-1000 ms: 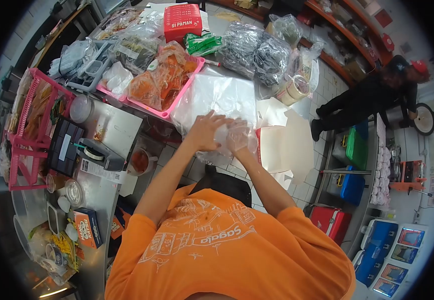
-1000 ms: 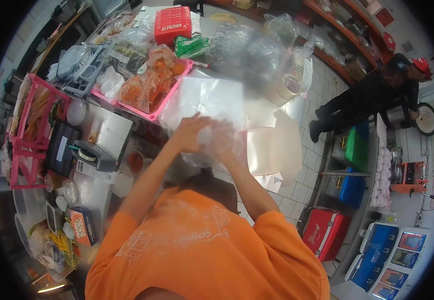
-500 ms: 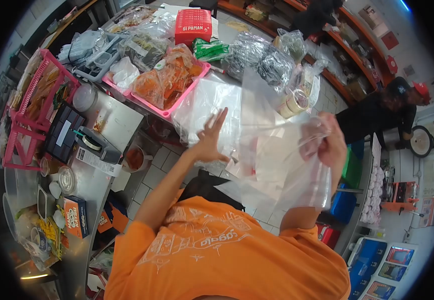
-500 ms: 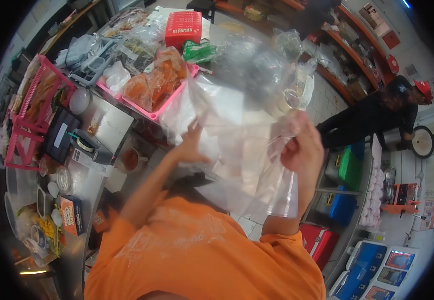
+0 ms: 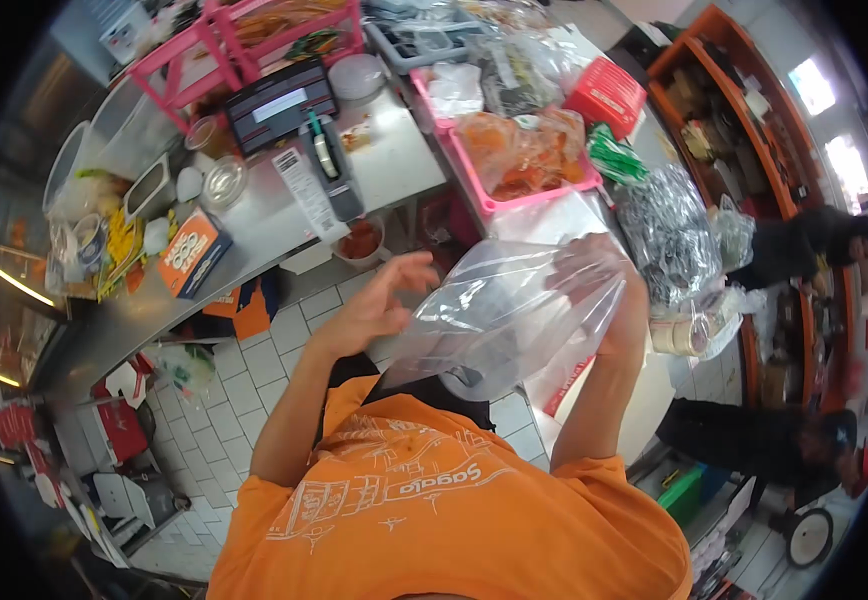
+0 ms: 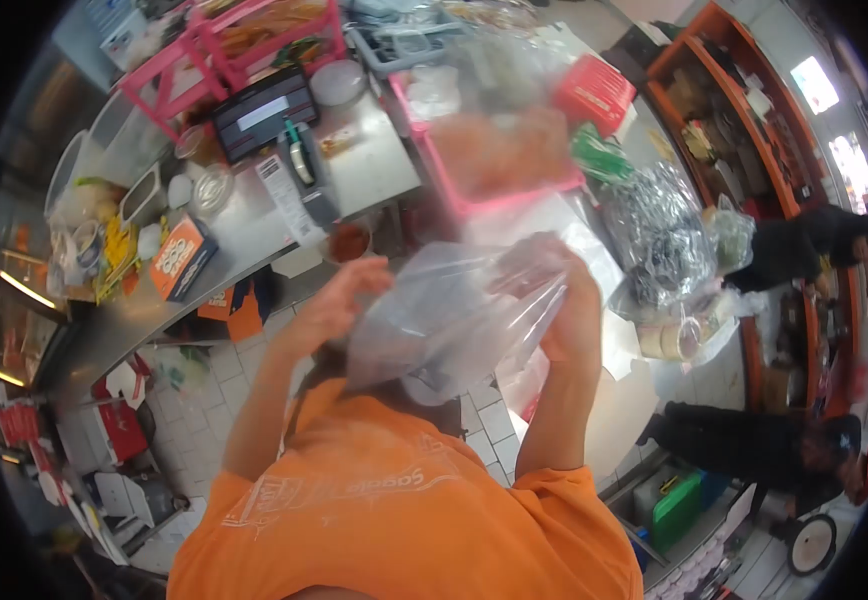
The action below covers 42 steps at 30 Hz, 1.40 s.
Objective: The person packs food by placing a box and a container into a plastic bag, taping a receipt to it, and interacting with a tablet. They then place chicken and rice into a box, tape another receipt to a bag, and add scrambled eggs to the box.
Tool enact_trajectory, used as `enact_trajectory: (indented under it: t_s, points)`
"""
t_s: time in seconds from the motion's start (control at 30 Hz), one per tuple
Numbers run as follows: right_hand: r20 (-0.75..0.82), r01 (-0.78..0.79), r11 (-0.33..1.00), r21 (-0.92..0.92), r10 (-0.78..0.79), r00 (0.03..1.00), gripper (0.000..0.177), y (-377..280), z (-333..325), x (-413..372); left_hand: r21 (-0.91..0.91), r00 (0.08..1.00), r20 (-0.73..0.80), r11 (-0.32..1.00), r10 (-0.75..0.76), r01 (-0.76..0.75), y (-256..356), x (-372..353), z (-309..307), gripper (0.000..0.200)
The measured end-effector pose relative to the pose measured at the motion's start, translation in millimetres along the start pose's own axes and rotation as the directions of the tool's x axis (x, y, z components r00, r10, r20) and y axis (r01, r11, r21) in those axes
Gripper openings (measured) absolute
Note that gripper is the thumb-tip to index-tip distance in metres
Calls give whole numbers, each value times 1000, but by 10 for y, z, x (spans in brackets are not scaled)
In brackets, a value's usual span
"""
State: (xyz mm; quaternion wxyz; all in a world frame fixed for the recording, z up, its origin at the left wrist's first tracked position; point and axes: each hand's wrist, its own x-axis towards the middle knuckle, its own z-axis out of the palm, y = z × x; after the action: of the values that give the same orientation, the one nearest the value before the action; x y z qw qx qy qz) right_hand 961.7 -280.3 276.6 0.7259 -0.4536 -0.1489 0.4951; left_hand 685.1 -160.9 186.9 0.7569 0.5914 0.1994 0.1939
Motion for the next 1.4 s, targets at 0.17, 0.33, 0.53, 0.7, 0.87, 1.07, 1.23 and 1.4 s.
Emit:
enact_trajectory:
  t_s: [0.17,0.33,0.53,0.7,0.87,1.07,1.23,1.4]
  points:
    - [352,69,786,-614,194,916,29,517,876,-147,543,850,-153,761,504,-354,646,-122,-19,92]
    - [391,222,673,-705,108,914,31,1470,1372,-200,369,964,-179,922,196,-119,570,-614,-601,29]
    - [472,431,312,-847,67,879,41,2603,2124,-862,383,926,-357,923,124,24,416,-2054,-1666,14]
    - [439,340,419,-842,167,883,12,2963,2802,-947,133,951,-291,980,-102,146,251,-3035,-2015,13]
    - [667,617,432,-658,-46,743,23,3356,3319,-929,148,808,-588,979,-27,140,-47,-3418,-2231,9]
    - [653,452,636,-626,109,750,27,3501,3869,-1217,-84,635,-772,995,-30,-56,-110,-3408,-2504,43]
    - [765,742,464,-484,-186,616,19,3631,3652,-818,670,577,-700,665,420,329,-83,-3412,-2742,26]
    - [509,618,39,-785,-528,680,23,2673,2971,29,661,183,-745,673,642,332,31,-3887,-2956,28]
